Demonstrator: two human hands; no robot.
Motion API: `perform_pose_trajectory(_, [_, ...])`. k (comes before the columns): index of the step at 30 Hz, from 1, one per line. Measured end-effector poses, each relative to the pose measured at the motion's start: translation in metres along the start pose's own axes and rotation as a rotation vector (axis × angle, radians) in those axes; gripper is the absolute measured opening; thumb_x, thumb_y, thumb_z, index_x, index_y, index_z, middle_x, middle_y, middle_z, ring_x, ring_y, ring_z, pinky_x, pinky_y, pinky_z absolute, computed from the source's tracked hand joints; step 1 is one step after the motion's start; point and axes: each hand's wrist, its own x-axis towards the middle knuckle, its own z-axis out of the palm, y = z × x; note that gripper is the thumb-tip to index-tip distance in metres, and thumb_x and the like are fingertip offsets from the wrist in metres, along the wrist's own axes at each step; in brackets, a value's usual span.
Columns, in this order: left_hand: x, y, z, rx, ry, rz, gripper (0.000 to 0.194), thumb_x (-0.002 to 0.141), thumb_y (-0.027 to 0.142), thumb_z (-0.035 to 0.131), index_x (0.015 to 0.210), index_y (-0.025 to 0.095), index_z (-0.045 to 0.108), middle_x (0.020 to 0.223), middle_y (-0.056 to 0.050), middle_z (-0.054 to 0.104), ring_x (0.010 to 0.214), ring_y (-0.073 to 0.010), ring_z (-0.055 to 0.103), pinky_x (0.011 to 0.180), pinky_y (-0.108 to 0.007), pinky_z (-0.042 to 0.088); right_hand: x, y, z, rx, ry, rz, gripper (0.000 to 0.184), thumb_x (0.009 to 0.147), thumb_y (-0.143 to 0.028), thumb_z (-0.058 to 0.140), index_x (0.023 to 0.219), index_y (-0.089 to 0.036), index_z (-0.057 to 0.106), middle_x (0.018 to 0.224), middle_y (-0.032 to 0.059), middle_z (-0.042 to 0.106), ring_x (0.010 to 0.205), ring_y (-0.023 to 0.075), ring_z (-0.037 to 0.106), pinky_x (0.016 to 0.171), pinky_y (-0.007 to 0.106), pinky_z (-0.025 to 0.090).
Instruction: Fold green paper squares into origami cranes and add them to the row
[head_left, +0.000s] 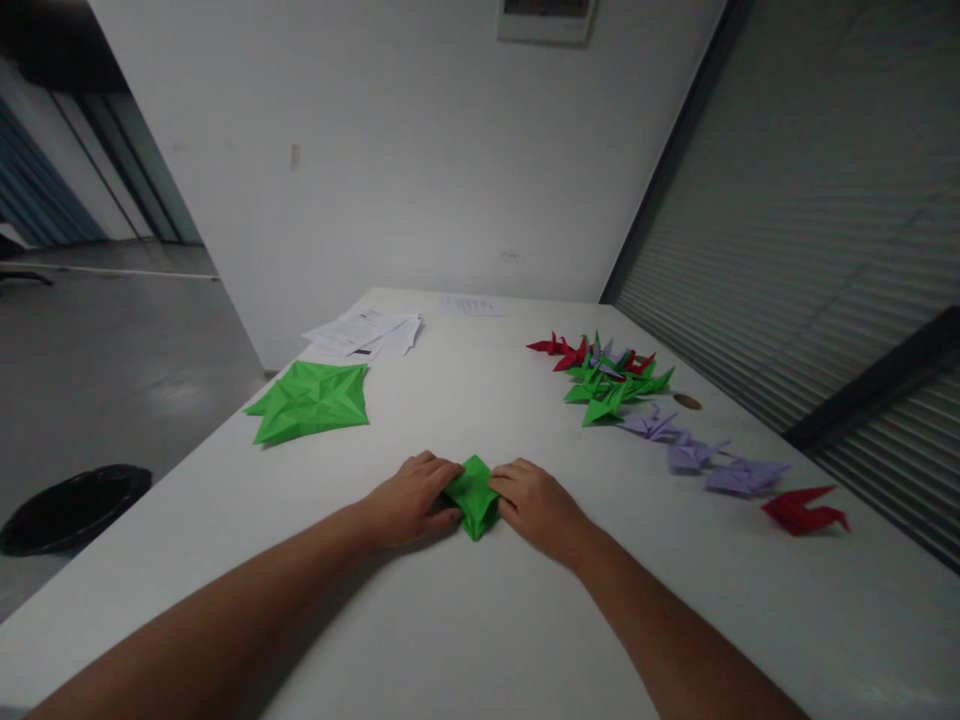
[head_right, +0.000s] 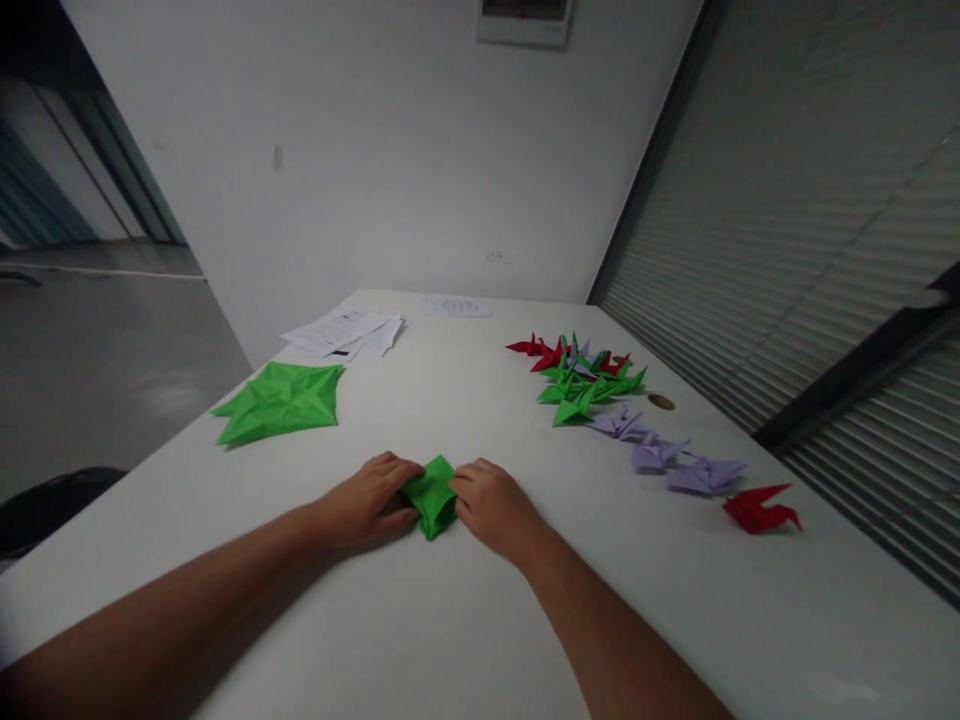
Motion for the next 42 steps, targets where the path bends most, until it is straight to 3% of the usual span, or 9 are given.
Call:
perform_pose_trajectory(5, [0.000,0.002,-0.002,0.014,0.002,-0.002,0.052,0.092,0.041,0.067,0.137,0.019,0.052,0.127,-0.013,0.066,0.115,-0.0302,0.057,0.103,-0.045,0.045,-0.001,0.001,-0.001,0.007,-0.001,0.041,0.020,0.093,-0.007,0.056,0.099,-0.018,0.072,0.101,0.0091,0.075,0.099,0.0235,0.066,0.096,0.038,0.051])
perform_pose_trajectory(8, [0.001,0.002,-0.002,0.000,-0.001,-0.033,0.044,0.093,0.034,0.064,0.133,0.018,0.055,0.120,-0.012,0.069,0.112,-0.0286,0.058,0.100,-0.042,0.047,-0.001,0.001,0.000,0.007,-0.003,0.056,0.021,0.091,-0.005,0.055,0.096,-0.017,0.071,0.097,0.0087,0.075,0.095,0.0236,0.065,0.093,0.037,0.051])
perform_pose_trajectory(13, [0.005,0.002,0.001,-0.019,-0.008,-0.132,0.050,0.080,0.008,0.062,0.130,0.018,0.058,0.112,-0.010,0.069,0.106,-0.0248,0.063,0.095,-0.034,0.050,0.002,0.001,0.008,0.053,0.029,0.063,0.042,0.081,-0.001,0.057,0.119,-0.015,0.069,0.113,0.0106,0.076,0.106,0.0260,0.064,0.101,0.041,0.049])
perform_pose_trajectory(19, [0.009,0.008,0.008,0.007,0.009,-0.285,0.050,0.078,0.005,0.059,0.125,0.021,0.060,0.108,-0.009,0.071,0.101,-0.0246,0.067,0.090,-0.033,0.051,0.006,-0.006,0.015,0.106,0.036,0.176,0.051,0.080,0.000,0.057,0.127,-0.016,0.066,0.121,0.0098,0.075,0.110,0.0250,0.064,0.104,0.039,0.048])
perform_pose_trajectory(25, [0.013,0.013,0.011,0.001,0.067,-0.357,0.049,0.082,0.009,0.056,0.129,0.021,0.056,0.101,-0.008,0.075,0.095,-0.0255,0.070,0.081,-0.033,0.051,0.011,-0.017,0.008,0.120,0.005,0.351,0.041,0.083,-0.003,0.059,0.119,-0.019,0.070,0.112,0.0096,0.076,0.107,0.0238,0.066,0.098,0.034,0.048])
perform_pose_trajectory(30, [0.015,0.018,0.001,-0.005,-0.004,-0.420,0.051,0.081,0.009,0.057,0.129,0.023,0.054,0.098,-0.005,0.077,0.091,-0.0247,0.072,0.074,-0.030,0.048,0.014,-0.026,0.000,0.189,-0.045,0.435,0.031,0.085,-0.006,0.061,0.109,-0.022,0.072,0.106,0.0070,0.078,0.100,0.0217,0.071,0.089,0.030,0.048])
perform_pose_trajectory(42, [0.017,0.023,-0.005,0.009,-0.068,-0.446,0.051,0.075,0.012,0.064,0.124,0.025,0.058,0.097,-0.004,0.080,0.088,-0.0256,0.074,0.069,-0.029,0.047,0.017,-0.039,-0.006,0.129,-0.109,0.474,0.028,0.084,-0.009,0.067,0.107,-0.023,0.071,0.107,0.0075,0.078,0.102,0.0245,0.072,0.085,0.031,0.047])
